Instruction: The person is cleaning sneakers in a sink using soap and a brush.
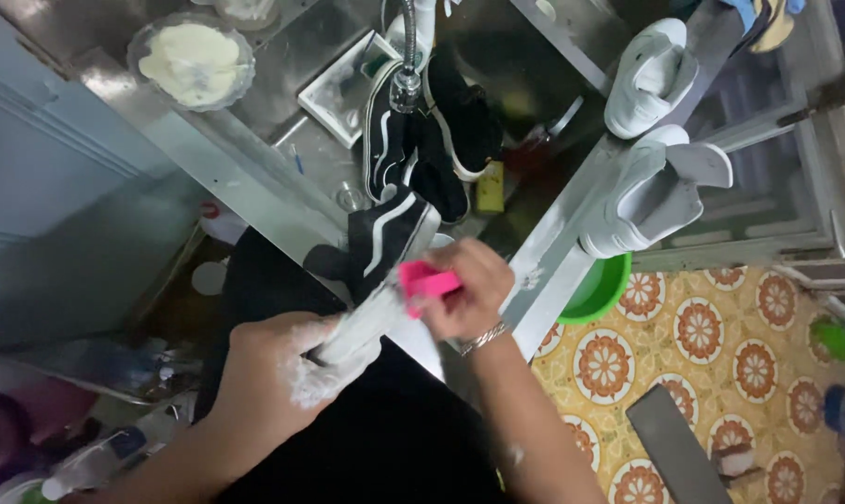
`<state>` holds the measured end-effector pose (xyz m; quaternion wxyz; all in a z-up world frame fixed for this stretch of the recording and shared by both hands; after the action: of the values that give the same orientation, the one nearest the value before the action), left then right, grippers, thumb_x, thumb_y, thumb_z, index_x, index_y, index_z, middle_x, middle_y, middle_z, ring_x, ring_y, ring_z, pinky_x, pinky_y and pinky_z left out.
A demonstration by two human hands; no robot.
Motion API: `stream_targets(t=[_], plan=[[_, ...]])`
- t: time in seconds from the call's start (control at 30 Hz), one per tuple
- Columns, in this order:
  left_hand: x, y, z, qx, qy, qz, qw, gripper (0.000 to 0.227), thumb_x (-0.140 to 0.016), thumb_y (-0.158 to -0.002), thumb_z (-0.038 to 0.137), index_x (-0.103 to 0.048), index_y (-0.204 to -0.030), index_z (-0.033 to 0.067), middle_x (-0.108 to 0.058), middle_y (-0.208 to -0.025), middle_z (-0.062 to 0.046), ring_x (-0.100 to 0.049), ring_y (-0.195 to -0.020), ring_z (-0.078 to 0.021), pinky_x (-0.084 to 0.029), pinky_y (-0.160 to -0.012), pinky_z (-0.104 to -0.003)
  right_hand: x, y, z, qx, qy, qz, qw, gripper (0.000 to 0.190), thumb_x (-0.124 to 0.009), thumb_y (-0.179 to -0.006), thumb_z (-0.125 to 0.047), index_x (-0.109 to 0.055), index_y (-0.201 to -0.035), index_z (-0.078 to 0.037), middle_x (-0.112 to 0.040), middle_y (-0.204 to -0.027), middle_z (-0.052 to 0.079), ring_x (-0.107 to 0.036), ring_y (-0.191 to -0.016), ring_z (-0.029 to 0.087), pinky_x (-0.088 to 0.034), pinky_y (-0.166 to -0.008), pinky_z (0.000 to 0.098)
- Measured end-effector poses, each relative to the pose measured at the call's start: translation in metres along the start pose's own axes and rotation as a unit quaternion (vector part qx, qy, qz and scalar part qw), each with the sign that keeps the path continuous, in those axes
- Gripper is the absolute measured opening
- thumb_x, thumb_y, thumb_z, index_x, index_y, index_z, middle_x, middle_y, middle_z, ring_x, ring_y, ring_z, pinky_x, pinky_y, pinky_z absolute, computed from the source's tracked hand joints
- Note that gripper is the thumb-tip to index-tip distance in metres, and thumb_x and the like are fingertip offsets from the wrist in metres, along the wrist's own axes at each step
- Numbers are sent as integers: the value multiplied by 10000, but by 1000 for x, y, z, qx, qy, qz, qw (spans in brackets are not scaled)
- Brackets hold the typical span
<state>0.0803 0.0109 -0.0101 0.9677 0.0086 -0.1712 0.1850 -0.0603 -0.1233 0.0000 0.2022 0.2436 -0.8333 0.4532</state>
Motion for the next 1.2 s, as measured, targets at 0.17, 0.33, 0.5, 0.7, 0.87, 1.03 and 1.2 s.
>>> stream_targets(t=[0.17,0.33,0.5,0.7,0.87,1.03,1.2], plan=[[2,5,-10,9,-49,-13,999,320,-837,-645,87,-772,-953,31,-752,-770,-99,-767,-656,-178,-579,-561,-289,-3,-16,-52,110,-67,-20,991,287,-790,-774,-317,-698,-853,-56,-682,-786,85,-714,-696,256,-573,-630,347],[11,8,-5,11,15,-29,999,362,-818,-688,98,-757,-1038,26,-768,-822,-93,-793,-698,-168,-595,-594,-295,-11,6,35,-1,1,-8,1000,180,-800,-779,-261,-682,-756,-127,-683,-740,75,-666,-633,234,-527,-601,342],[20,13,-30,66,-59,-47,995,315,-864,-661,144,-784,-939,20,-765,-773,-121,-780,-668,-194,-588,-581,-327,-15,-6,-7,9,-125,-14,992,281,-714,-830,-347,-624,-868,-83,-684,-826,94,-723,-747,261,-585,-675,355],[40,11,-24,70,28,-92,993,447,-912,-696,251,-803,-1058,13,-784,-897,-73,-773,-754,-143,-619,-636,-279,-16,17,87,-98,70,-25,992,270,-732,-856,-330,-668,-887,-69,-696,-866,106,-689,-786,306,-534,-693,387],[52,23,-65,76,7,-91,993,574,-913,-639,254,-770,-1123,-19,-820,-967,-107,-774,-722,-146,-613,-570,-266,-29,-2,14,6,-81,-23,996,304,-694,-864,-364,-615,-857,-70,-681,-822,119,-687,-700,289,-555,-620,378],[55,34,-76,86,27,-36,995,544,-915,-642,238,-759,-1087,-34,-808,-1002,-159,-797,-784,-167,-647,-587,-279,-3,19,120,-142,254,-23,956,339,-745,-913,-393,-624,-826,-88,-619,-777,121,-617,-690,312,-485,-624,395],[58,32,-86,12,103,-1,995,506,-903,-653,209,-745,-1048,-65,-808,-1004,-171,-803,-872,-181,-641,-707,-298,-5,35,210,-507,-58,43,859,438,-573,-1134,-419,-604,-883,-61,-528,-801,1,-455,-731,114,-407,-658,313]])
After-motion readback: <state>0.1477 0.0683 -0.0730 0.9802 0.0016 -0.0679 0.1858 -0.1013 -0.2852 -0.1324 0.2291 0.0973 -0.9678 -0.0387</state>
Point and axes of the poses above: each hand's wrist, its own y-axis away from the middle knuckle, its own x-axis out of the back of the hand, z = x × y, the point moved 9 cm from there along -y, towards the middle knuckle
